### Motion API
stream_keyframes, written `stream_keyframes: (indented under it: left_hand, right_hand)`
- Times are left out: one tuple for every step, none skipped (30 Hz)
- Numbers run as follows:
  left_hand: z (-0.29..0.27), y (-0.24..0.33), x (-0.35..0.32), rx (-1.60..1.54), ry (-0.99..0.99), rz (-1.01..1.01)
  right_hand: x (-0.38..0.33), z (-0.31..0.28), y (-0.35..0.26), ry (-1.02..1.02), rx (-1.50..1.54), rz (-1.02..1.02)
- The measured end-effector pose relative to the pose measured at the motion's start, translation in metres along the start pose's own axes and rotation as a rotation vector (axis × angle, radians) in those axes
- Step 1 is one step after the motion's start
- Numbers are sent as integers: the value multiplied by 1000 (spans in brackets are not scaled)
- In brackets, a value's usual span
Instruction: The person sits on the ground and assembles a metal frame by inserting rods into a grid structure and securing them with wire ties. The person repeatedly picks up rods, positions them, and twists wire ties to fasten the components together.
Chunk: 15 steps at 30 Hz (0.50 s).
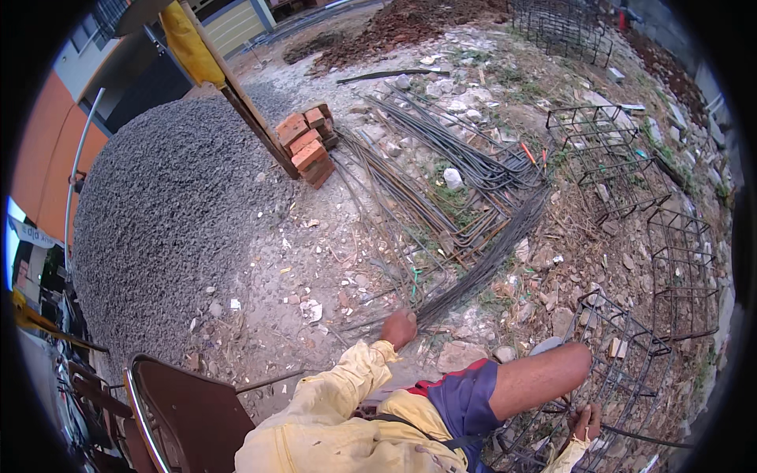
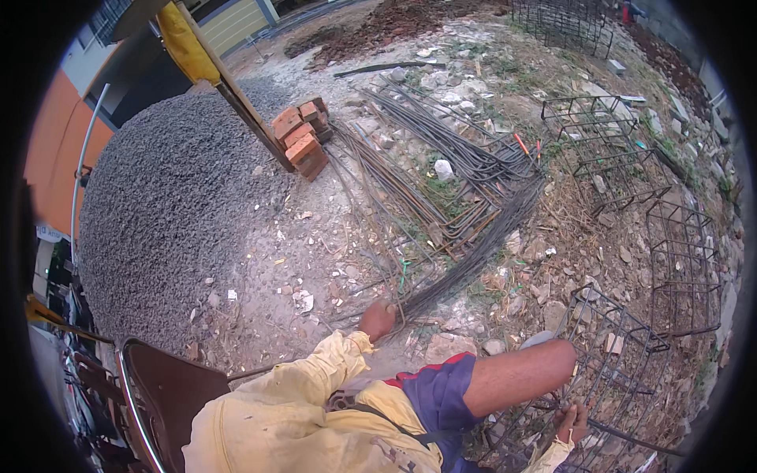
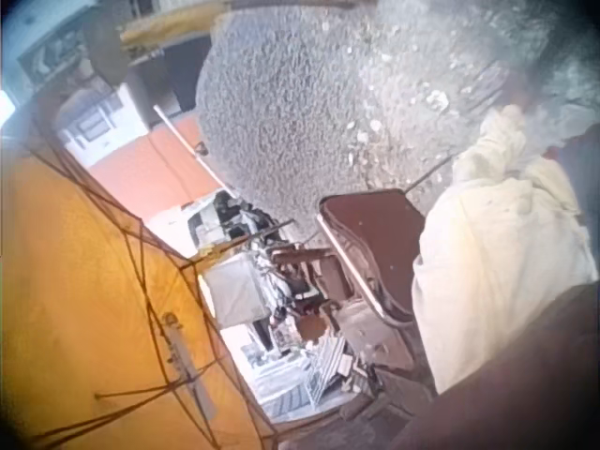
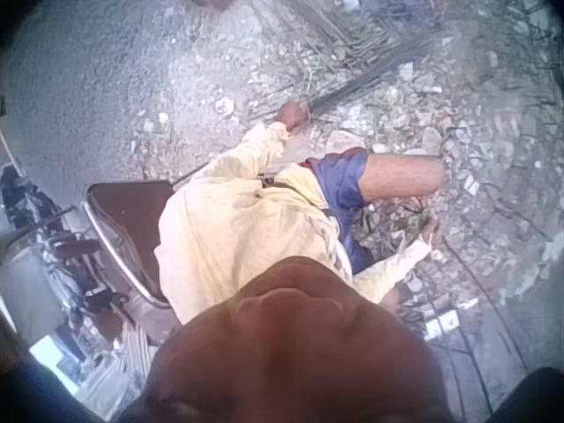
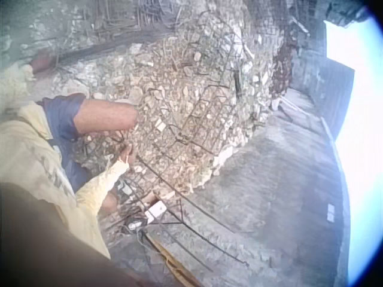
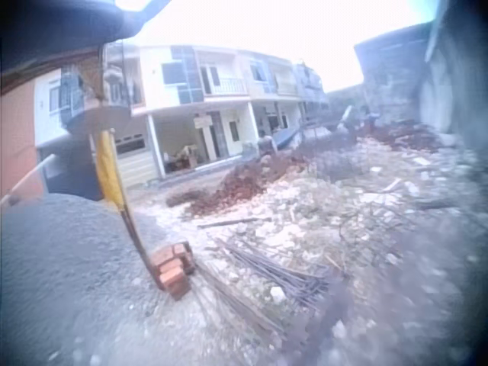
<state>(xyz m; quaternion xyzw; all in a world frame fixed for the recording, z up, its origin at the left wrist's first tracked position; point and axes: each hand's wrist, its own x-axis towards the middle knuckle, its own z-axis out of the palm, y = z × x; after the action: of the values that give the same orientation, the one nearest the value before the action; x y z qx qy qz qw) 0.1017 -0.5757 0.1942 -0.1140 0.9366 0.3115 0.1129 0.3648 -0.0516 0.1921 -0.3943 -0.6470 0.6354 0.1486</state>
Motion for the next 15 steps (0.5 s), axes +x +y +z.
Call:
stream_keyframes:
  left_hand:
    - [-32,10,8,47,-2,53]
    - [-63,18,12,88,-14,104]
    - [-100,32,9,119,42,152]
    - [-138,51,-3,149,81,195]
    - [-166,69,-14,173,104,254]
    - [-193,86,-30,159,167,288]
    - [-215,106,-47,144,217,336]
    - [-231,123,-61,130,264,384]
    - [-242,131,-74,161,304,428]
    - [-252,138,-85,195,342,471]
    - [-262,150,-94,222,384,530]
    - [-282,167,-113,225,515,623]
    - [-297,179,-127,214,609,708]
    - [-311,193,-137,200,704,794]
    - [-328,206,-148,184,716,823]
  right_hand:
    - [2,12,-4,42,-28,-19]
    - [27,-6,2,-136,-117,15]
    - [32,5,-13,-135,-142,-55]
    - [31,27,-39,-152,-154,-126]
    - [28,42,-67,-155,-165,-195]
    - [24,54,-90,-170,-167,-253]
    - [17,61,-115,-170,-160,-310]
    - [10,65,-136,-178,-156,-366]
    - [1,71,-154,-189,-156,-405]
    - [-8,76,-169,-197,-155,-438]
    - [-19,76,-185,-187,-154,-482]
    - [-34,74,-199,-180,-135,-529]
    - [-58,71,-214,-152,-152,-566]
    - [-67,65,-221,-136,-147,-577]
    - [-74,62,-225,-130,-132,-585]
